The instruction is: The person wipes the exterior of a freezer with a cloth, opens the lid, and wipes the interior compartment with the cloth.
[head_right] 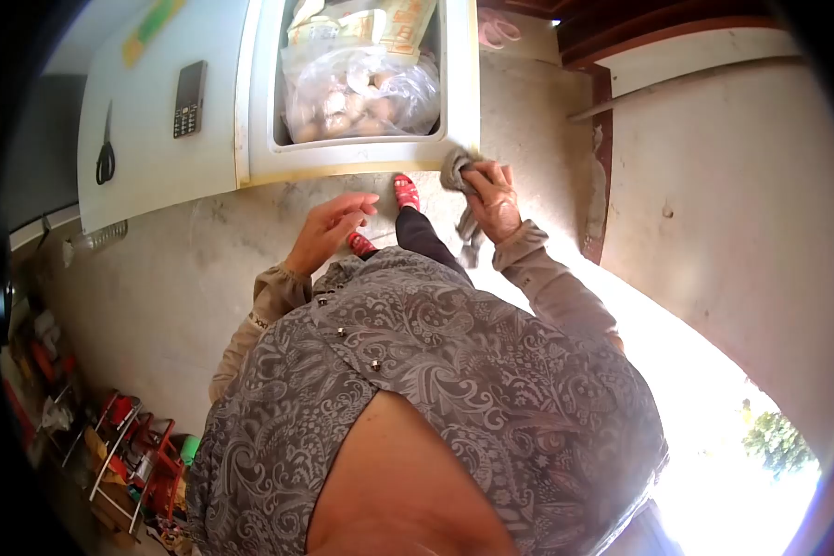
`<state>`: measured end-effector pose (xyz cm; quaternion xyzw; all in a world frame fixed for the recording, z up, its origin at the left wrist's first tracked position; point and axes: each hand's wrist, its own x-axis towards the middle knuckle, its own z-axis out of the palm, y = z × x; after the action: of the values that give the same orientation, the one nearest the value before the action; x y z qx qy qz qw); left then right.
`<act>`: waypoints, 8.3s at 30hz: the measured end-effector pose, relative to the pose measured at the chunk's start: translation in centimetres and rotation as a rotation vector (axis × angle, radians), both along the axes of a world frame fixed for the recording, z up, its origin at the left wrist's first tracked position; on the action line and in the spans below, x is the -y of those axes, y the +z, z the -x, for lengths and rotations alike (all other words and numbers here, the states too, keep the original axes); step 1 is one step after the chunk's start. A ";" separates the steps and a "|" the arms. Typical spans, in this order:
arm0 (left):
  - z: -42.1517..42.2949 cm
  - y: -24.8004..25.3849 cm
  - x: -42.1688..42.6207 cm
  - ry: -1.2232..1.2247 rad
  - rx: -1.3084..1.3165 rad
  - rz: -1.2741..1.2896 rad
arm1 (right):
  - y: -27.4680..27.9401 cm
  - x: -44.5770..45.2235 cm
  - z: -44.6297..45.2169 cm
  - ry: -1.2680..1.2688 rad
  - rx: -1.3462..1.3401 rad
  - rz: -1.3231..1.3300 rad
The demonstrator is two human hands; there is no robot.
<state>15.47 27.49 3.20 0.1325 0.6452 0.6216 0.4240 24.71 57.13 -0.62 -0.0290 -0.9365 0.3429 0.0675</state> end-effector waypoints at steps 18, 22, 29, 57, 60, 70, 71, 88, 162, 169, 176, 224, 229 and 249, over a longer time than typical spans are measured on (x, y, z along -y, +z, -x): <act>0.1 3.7 1.7 -0.138 -0.230 0.051 | 9.6 3.7 1.8 0.345 0.332 0.721; 1.2 3.2 6.0 -0.174 -0.140 0.075 | 8.7 4.1 3.2 0.404 0.381 0.757; 0.7 1.5 6.4 -0.013 0.526 -0.028 | 8.5 6.5 7.8 0.706 0.320 0.786; 3.8 3.9 5.0 0.150 -0.156 0.152 | 5.4 4.7 12.4 0.640 0.391 0.650; 5.8 5.2 5.2 0.008 -0.195 0.053 | 4.6 5.5 12.3 0.750 0.358 0.443; 8.9 5.1 9.8 -0.343 0.181 0.254 | 4.7 8.1 11.1 0.320 0.537 1.373; 9.0 5.6 10.4 -0.162 0.325 0.074 | 4.3 8.9 11.1 0.333 0.596 1.354; 15.5 2.7 4.3 -0.659 -1.097 0.951 | -1.1 25.0 15.8 0.048 1.316 2.047; 16.4 -1.4 -2.2 -0.139 -0.497 0.300 | 2.4 17.1 12.7 -0.324 1.111 2.070; 15.9 0.5 -13.0 0.005 0.205 -0.118 | 4.3 9.0 12.0 -0.413 0.718 2.244; 18.5 -4.7 -20.7 0.068 0.317 -0.046 | 2.6 5.6 13.5 -0.512 0.494 2.245; 16.6 -5.0 -20.0 0.029 0.279 0.214 | 2.3 5.5 11.3 -0.423 0.556 2.121; 14.0 -6.5 -18.3 0.051 0.378 0.030 | 1.5 7.5 8.7 -0.378 0.619 2.277; 14.2 -7.0 -17.6 0.121 0.090 -0.015 | 1.2 9.2 10.0 -0.443 0.748 2.179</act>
<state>1.26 45.12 -3.79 0.0684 0.6276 0.6562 0.4133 14.71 47.96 0.54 -0.3328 -0.0840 0.9144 -0.2144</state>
